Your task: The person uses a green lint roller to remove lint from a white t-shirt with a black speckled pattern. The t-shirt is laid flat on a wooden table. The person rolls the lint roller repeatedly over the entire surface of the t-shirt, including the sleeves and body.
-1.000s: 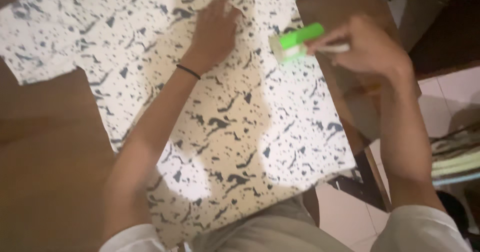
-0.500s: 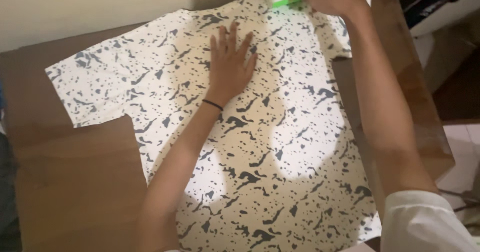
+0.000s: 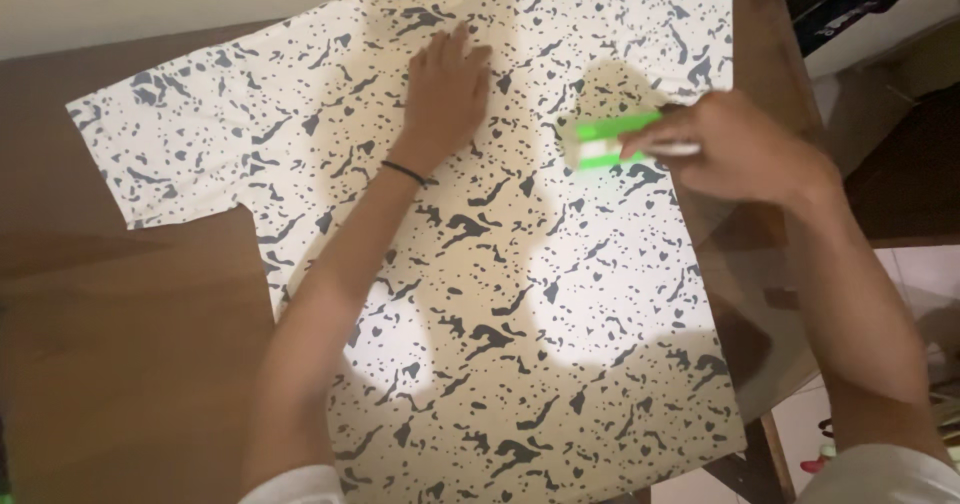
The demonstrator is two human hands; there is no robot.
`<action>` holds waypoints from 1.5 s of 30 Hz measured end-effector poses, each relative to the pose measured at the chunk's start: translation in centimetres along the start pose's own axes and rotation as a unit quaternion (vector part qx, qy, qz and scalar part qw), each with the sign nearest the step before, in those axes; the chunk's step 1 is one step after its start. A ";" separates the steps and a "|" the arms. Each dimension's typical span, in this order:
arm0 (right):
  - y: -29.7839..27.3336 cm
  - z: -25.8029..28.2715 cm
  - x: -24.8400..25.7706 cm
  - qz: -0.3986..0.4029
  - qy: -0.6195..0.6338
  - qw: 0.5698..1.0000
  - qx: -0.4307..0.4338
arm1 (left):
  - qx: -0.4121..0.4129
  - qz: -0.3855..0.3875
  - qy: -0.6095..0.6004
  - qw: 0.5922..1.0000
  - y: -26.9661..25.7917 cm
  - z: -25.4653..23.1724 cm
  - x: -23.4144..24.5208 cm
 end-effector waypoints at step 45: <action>12.6 7.7 -6.3 -0.001 0.050 0.998 -0.025 | 0.093 -0.041 0.093 0.991 -5.9 12.3 12.0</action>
Point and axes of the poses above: each hand's wrist, its own y-axis towards the middle knuckle, its own x-axis out of the back of the hand, z = x × y, the point moved 7 cm from there along y, towards the middle knuckle, and after that the axes turned 12 degrees about -z, right-handed, at the moved point
